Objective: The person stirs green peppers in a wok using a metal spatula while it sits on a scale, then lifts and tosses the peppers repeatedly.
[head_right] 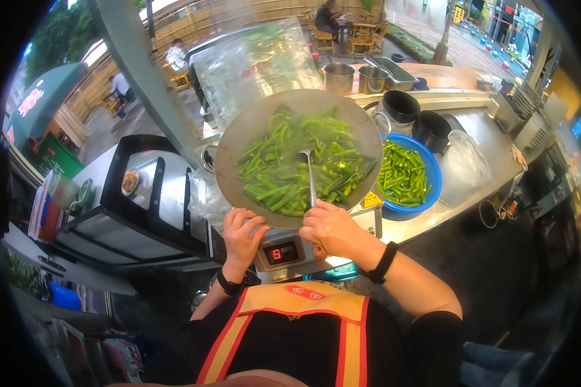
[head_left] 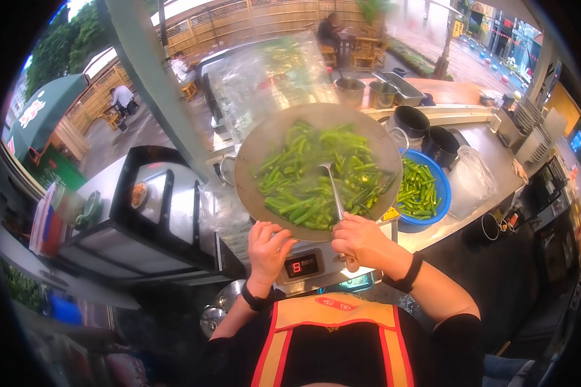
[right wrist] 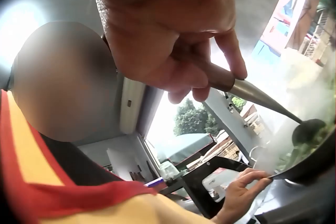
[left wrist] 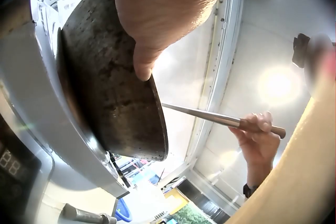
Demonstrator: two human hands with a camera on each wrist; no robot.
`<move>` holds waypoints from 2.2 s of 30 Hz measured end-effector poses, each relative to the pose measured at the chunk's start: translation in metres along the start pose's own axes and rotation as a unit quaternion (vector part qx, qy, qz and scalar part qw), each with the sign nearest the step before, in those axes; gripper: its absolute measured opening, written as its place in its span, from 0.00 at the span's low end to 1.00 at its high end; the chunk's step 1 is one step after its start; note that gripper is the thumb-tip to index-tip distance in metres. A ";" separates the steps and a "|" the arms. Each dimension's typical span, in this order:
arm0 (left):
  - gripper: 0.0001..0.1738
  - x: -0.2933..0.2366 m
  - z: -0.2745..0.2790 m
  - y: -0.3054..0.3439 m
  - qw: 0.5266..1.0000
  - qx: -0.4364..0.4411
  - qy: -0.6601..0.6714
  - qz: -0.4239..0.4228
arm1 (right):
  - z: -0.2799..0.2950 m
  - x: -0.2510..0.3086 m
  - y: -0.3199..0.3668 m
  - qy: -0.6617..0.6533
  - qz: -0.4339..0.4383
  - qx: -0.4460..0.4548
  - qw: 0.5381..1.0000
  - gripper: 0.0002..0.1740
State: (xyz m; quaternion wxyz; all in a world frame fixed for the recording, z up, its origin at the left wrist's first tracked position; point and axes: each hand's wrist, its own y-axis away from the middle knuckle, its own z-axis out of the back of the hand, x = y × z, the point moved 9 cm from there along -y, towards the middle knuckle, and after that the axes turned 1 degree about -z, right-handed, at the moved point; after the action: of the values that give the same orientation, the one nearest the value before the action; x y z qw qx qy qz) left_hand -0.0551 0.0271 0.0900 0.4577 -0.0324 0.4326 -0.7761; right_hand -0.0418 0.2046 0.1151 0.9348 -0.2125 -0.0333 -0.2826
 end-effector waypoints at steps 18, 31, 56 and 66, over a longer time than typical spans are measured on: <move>0.14 0.005 0.001 0.002 1.000 -0.022 0.009 -0.002 | 0.148 0.082 0.028 -0.087 -0.007 -0.166 0.982 0.06; 0.15 0.004 0.002 0.005 0.999 -0.027 0.022 -0.001 | 0.093 0.020 -0.007 -0.206 -0.048 -0.154 0.965 0.14; 0.15 0.005 0.006 0.003 0.998 -0.045 0.038 -0.001 | 0.132 0.084 0.012 -0.150 -0.032 -0.131 0.979 0.17; 0.15 0.002 0.006 0.001 0.999 -0.043 0.026 -0.013 | 0.067 -0.021 0.002 -0.214 -0.075 -0.225 0.948 0.15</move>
State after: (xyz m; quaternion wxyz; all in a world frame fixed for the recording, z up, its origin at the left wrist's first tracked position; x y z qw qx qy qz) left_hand -0.0530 0.0213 0.0919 0.4340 -0.0378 0.4772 -0.7632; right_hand -0.0540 0.2450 0.1713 0.8096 -0.4699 -0.1838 -0.2998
